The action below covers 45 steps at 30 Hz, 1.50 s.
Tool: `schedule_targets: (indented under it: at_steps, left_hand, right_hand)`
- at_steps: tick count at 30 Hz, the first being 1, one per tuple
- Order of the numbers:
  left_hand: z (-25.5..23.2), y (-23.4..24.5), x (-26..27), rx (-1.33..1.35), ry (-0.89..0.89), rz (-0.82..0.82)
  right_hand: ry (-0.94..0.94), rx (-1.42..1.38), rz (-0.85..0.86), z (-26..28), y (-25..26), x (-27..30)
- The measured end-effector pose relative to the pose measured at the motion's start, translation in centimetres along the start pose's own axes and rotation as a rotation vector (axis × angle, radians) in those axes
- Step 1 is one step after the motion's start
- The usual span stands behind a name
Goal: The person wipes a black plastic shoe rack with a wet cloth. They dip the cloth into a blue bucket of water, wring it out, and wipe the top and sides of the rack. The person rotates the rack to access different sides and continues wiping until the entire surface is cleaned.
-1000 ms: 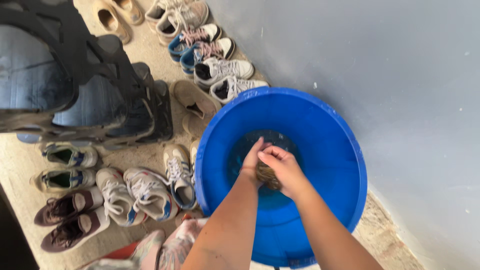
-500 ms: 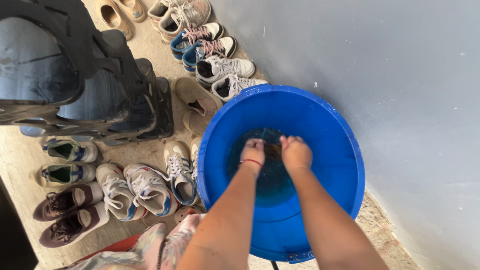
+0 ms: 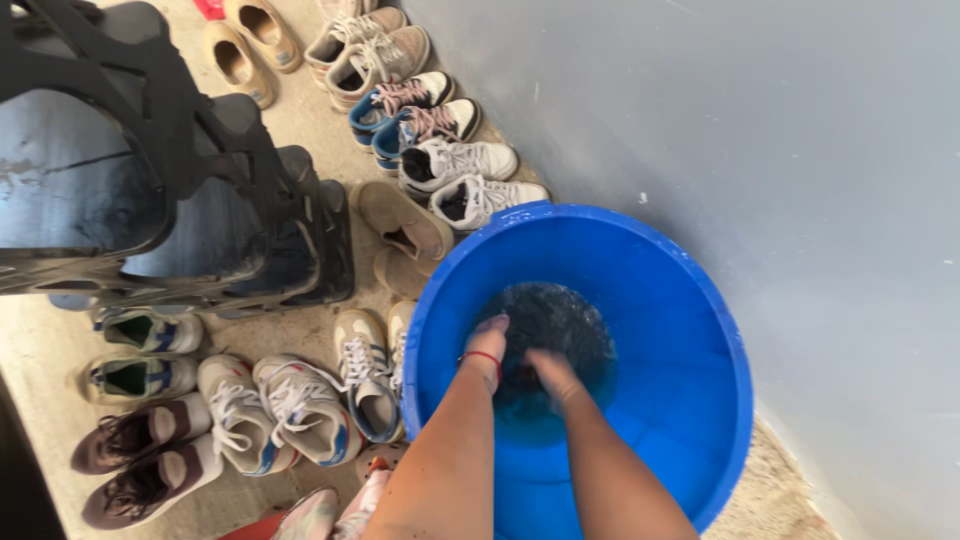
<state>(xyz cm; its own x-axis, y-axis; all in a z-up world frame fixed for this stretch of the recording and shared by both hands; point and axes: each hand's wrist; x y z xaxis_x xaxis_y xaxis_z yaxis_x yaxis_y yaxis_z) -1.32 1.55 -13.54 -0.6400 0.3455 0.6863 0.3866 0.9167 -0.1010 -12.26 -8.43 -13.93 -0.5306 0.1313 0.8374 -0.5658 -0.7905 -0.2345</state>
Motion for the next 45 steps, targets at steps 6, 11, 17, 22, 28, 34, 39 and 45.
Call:
schedule_targets:
  at_steps: [6,11,17,22,28,34,39,45]
  left_hand:
    - [-3.9,-2.7,5.2,0.379,0.375,0.333]
    - [-4.0,-7.6,4.4,0.4,0.281,0.272]
    - [-7.2,-10.4,8.0,0.096,0.027,0.2]
    - [-9.6,-8.3,7.0,-0.577,-0.359,-0.002]
    - [-8.8,-3.2,5.8,-0.659,-0.289,-0.062]
    - [-7.5,-2.3,4.8,-0.576,-0.147,0.023]
    - [-9.2,-2.9,8.7,-0.726,-0.053,0.229]
    - [-10.4,-4.9,12.6,-1.148,-0.095,0.393]
  right_hand:
    - [0.499,-0.307,0.11,8.3,-4.3,12.3]
    - [0.928,-0.06,-0.328,8.6,-6.0,17.0]
    - [1.02,0.453,-0.598,9.3,-1.9,16.6]
    - [0.759,1.081,-0.82,10.2,2.9,14.4]
    - [0.289,1.159,-0.547,6.8,6.0,4.9]
    - [0.124,1.528,0.01,-4.2,3.8,-6.0]
    - [0.247,0.886,0.047,2.7,2.9,-1.2]
    - [0.525,0.191,0.207,14.4,-0.2,19.9]
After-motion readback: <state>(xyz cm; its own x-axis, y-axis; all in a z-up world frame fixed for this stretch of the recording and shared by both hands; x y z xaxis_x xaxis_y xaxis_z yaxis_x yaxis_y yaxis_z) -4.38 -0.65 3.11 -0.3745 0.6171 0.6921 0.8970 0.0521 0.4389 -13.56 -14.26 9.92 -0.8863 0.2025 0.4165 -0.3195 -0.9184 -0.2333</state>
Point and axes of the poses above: each hand's wrist, its own x-axis away from the middle knuckle, its own y-axis out of the back of the hand, z = x × y, and after that the axes turned 8 degrees about z, right-handed
